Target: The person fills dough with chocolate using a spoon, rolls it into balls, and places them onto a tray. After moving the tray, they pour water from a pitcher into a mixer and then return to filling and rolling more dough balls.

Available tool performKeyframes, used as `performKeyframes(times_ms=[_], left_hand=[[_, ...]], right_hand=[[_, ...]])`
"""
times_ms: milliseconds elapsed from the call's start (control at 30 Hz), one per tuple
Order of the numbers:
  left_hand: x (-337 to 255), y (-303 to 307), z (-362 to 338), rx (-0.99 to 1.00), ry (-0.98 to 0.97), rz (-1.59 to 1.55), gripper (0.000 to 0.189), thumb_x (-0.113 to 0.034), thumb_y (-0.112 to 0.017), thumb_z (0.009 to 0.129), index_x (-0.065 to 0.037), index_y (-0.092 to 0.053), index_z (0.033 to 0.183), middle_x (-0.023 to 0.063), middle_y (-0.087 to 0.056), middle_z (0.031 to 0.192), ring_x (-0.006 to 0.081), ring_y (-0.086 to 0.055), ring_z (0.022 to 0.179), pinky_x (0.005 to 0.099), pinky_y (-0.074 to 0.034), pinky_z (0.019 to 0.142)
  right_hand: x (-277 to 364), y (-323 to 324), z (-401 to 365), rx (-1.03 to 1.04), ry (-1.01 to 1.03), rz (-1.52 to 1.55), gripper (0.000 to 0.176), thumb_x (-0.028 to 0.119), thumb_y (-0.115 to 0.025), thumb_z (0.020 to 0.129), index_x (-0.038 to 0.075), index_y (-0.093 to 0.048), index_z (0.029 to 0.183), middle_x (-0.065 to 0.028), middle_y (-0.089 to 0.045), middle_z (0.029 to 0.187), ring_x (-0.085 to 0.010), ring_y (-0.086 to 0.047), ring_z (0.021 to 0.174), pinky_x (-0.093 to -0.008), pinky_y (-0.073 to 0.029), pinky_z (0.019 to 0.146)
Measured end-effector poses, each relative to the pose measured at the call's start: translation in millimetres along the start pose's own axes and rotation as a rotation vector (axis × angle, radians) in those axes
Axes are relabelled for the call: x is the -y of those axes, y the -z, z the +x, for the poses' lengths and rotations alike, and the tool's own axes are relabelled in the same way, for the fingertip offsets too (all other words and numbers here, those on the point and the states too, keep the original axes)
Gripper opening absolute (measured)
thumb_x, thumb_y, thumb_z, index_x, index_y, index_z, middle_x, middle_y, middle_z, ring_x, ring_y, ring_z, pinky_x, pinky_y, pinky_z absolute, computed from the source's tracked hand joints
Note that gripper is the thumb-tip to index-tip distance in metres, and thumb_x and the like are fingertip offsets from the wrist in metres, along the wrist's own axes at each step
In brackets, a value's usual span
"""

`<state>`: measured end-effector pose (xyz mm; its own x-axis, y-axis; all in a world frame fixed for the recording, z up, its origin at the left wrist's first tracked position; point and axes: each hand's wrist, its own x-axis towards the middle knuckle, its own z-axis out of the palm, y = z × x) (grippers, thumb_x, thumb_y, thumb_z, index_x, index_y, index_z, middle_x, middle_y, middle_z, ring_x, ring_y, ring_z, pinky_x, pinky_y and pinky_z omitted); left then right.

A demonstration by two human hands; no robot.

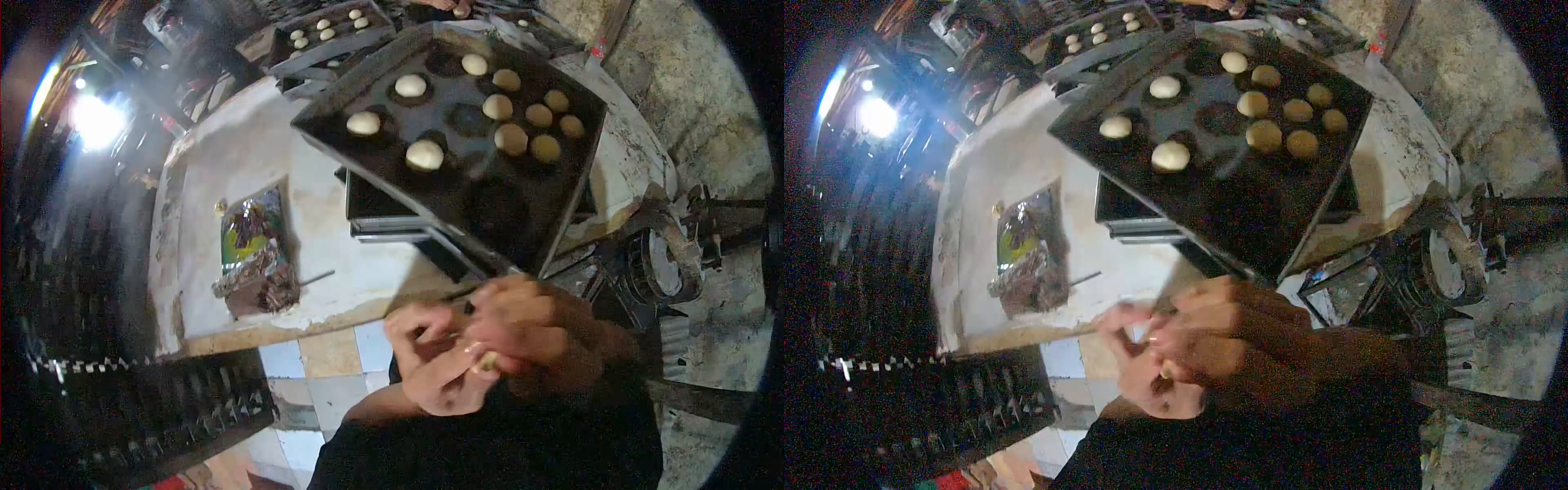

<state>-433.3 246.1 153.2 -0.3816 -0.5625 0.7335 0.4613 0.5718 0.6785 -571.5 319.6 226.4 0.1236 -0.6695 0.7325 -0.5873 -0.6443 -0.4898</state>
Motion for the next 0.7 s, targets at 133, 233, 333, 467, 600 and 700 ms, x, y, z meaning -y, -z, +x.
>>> performKeyframes(times_ms=[133,233,333,467,600,700], left_hand=[[-16.4,-5.5,0.4,0.116,0.11,-0.166,0.051,-0.037,-0.056,0.093,0.007,-0.057,0.118,0.0365,-0.034,0.138,0.0453,-0.05,0.12,0.0468,-0.04,0.1],[-42.4,28.6,-0.2,0.165,0.367,0.157,0.044,-0.028,-0.054,0.095,0.009,-0.056,0.119,0.0313,-0.056,0.121,0.0403,-0.054,0.118,0.0395,-0.041,0.101],[-51.2,78.3,-21.6,-0.019,0.625,-0.08,0.042,-0.024,-0.05,0.098,0.007,-0.052,0.127,0.0208,-0.059,0.121,0.0277,-0.057,0.115,0.0338,-0.039,0.1],[-39.9,140.8,-79.7,-0.365,0.756,-0.315,0.045,-0.024,-0.053,0.098,0.01,-0.049,0.128,0.0138,-0.059,0.121,0.0206,-0.056,0.111,0.0321,-0.042,0.096],[-60.4,245.5,-124.9,-0.58,0.88,-0.631,0.045,-0.026,-0.057,0.095,0.01,-0.054,0.12,0.017,-0.062,0.115,0.0244,-0.062,0.105,0.0365,-0.049,0.093],[-90.9,298.7,-145.3,-0.603,0.826,-0.636,0.045,-0.026,-0.053,0.097,0.011,-0.054,0.122,0.0206,-0.058,0.124,0.0269,-0.058,0.114,0.0386,-0.046,0.097]], right_hand=[[6.0,-35.4,-32.0,-0.109,-0.116,-0.055,0.025,0.018,-0.058,0.091,0.0,-0.058,0.108,-0.0128,-0.062,0.105,-0.0315,-0.064,0.085,-0.0413,-0.052,0.074],[-18.3,-86.1,-36.4,-0.256,-0.272,-0.122,0.026,0.02,-0.052,0.092,0.001,-0.059,0.109,-0.0135,-0.061,0.107,-0.0343,-0.059,0.092,-0.0434,-0.047,0.081],[-26.0,-121.7,4.3,-0.233,-0.305,-0.121,0.04,0.035,-0.042,0.096,0.0,-0.059,0.109,-0.0186,-0.05,0.1,-0.0335,-0.05,0.09,-0.0429,-0.041,0.083],[-23.6,-225.6,25.6,-0.227,-0.235,0.251,0.04,0.036,-0.04,0.097,0.003,-0.061,0.105,-0.0158,-0.052,0.095,-0.0294,-0.052,0.084,-0.0395,-0.043,0.078],[-19.3,-321.9,35.9,0.044,-0.464,0.587,0.038,0.032,-0.04,0.098,0.002,-0.063,0.098,-0.0128,-0.061,0.093,-0.0183,-0.057,0.085,-0.0323,-0.045,0.073],[-140.5,-391.1,14.8,0.36,-0.676,0.172,0.031,0.026,-0.05,0.091,0.003,-0.06,0.107,-0.0151,-0.06,0.104,-0.0223,-0.059,0.097,-0.0365,-0.047,0.079]])
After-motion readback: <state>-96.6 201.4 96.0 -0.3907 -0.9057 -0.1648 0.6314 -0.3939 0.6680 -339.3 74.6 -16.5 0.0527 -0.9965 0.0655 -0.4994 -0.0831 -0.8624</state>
